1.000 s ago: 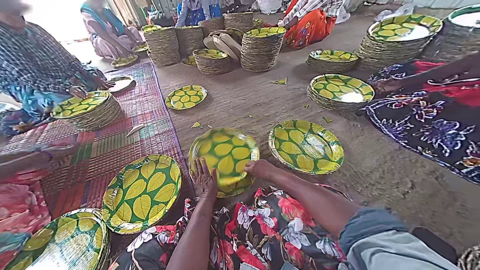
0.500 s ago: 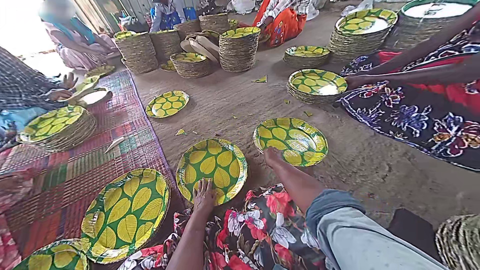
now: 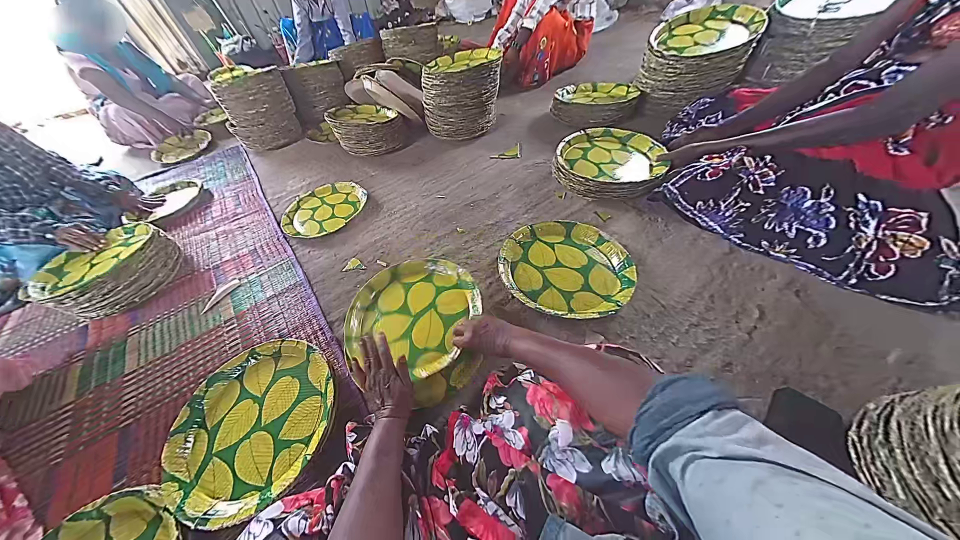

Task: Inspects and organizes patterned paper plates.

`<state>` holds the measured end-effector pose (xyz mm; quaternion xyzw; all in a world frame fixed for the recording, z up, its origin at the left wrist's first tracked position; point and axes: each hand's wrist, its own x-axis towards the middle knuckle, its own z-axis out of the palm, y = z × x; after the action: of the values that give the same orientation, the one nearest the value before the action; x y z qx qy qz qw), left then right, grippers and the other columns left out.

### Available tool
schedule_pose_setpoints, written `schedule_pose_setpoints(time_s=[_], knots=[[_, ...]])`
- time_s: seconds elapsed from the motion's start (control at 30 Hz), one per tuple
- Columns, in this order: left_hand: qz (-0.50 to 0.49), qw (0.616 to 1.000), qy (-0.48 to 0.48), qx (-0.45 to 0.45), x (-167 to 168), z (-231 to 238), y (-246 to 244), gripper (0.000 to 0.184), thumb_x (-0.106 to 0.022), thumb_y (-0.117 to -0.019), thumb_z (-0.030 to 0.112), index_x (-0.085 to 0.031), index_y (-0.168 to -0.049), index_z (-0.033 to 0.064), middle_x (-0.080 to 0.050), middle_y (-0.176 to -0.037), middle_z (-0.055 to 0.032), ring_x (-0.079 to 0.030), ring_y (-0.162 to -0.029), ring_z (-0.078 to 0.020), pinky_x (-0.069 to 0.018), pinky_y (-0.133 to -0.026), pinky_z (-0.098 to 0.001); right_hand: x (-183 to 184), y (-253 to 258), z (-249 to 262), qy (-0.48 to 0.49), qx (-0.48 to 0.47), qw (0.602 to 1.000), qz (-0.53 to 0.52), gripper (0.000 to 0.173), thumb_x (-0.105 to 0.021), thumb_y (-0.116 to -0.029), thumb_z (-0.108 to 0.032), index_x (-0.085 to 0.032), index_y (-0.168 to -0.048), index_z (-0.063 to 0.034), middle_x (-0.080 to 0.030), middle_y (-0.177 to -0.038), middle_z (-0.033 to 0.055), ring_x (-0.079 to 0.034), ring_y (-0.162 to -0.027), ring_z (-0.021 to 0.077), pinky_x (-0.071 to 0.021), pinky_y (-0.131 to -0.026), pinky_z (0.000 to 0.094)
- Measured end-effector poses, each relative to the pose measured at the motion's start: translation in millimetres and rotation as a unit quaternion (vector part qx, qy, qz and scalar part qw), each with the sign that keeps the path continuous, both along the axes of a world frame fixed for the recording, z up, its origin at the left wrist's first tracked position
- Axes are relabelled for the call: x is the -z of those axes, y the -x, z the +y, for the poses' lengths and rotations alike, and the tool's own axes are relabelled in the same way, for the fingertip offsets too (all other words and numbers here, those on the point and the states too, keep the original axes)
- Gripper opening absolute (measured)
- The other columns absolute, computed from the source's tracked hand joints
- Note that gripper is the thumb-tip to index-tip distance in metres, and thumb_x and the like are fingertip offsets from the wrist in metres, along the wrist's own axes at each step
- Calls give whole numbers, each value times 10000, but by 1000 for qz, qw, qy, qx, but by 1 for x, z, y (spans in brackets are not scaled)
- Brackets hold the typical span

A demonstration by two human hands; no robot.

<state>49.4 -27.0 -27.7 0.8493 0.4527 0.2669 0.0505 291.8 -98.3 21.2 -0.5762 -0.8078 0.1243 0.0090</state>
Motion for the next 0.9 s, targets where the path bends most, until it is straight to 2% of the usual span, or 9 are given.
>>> schedule_pose_setpoints(time_s=[0.1, 0.2, 0.33, 0.37, 0.5, 0.6, 0.7, 0.8, 0.9], knots=[[215, 947, 228, 75, 4, -12, -1, 575, -353, -1115, 321, -309, -1606, 24, -219, -1687, -237, -165, -1587, -377, -105, -1272, -582, 10, -13, -1, 115, 60, 991, -18, 332, -500, -1022, 3, -639, -1324, 13, -559, -1479, 219, -522, -1370, 427, -366, -1120, 638], [235, 936, 255, 68, 7, -15, -9, 582, -406, -1102, 328, -319, -1611, 59, -223, -1694, -207, -158, -1592, -350, -113, -1277, -549, -7, -38, -6, 65, 269, 961, 27, 444, -495, -1035, -72, -532, -1473, -12, -469, -1568, 212, -423, -1467, 401, -313, -1183, 620], [240, 933, 262, 61, 2, -11, -12, 592, -450, -1091, 348, -348, -1596, 56, -243, -1686, -212, -191, -1581, -363, -172, -1257, -566, -1, -69, -9, 118, 500, 857, 46, 644, -603, -1042, -319, -416, -1501, 92, -403, -1555, 333, -356, -1479, 489, -277, -1157, 701], [239, 930, 271, 61, 2, -12, -11, 594, -452, -1092, 349, -344, -1598, 58, -238, -1688, -210, -185, -1583, -360, -167, -1258, -563, 1, -72, -10, 154, 508, 847, 32, 648, -574, -1054, -363, -442, -1472, 115, -396, -1555, 344, -358, -1479, 491, -298, -1151, 691], [224, 929, 288, 61, -3, -11, -10, 583, -464, -1091, 325, -339, -1605, 81, -221, -1699, -186, -167, -1592, -325, -139, -1273, -529, 8, -60, 4, 165, 463, 871, 18, 472, -471, -1091, -220, -501, -1446, 90, -395, -1571, 315, -359, -1481, 480, -322, -1134, 694], [220, 927, 298, 68, -5, -9, -7, 574, -479, -1087, 309, -350, -1602, 90, -232, -1699, -171, -183, -1590, -311, -145, -1278, -508, 12, -52, 10, 162, 436, 885, -2, 541, -511, -1069, -306, -515, -1428, 99, -402, -1554, 325, -388, -1455, 490, -374, -1094, 687], [227, 927, 291, 73, -4, -7, -7, 571, -477, -1088, 313, -354, -1602, 97, -234, -1699, -167, -178, -1591, -307, -152, -1275, -509, 11, -46, 14, 156, 416, 896, -14, 427, -484, -1065, -207, -590, -1318, 120, -495, -1478, 319, -483, -1389, 469, -426, -1066, 647], [181, 938, 291, 41, -2, -11, -5, 597, -523, -1067, 306, -361, -1598, 85, -219, -1701, -184, -131, -1599, -333, -81, -1275, -574, 2, -43, 15, 56, 449, 892, 19, 373, -443, -1085, -128, -564, -1327, 129, -532, -1426, 324, -546, -1320, 469, -471, -1031, 613], [17, 956, 279, -93, -5, -13, 2, 679, -493, -1073, 317, -252, -1607, -25, -98, -1690, -301, -69, -1588, -434, -43, -1254, -636, -21, -38, 13, -102, 436, 890, 87, 352, -507, -1064, -102, -575, -1329, 118, -527, -1444, 303, -539, -1334, 456, -474, -1036, 607]])
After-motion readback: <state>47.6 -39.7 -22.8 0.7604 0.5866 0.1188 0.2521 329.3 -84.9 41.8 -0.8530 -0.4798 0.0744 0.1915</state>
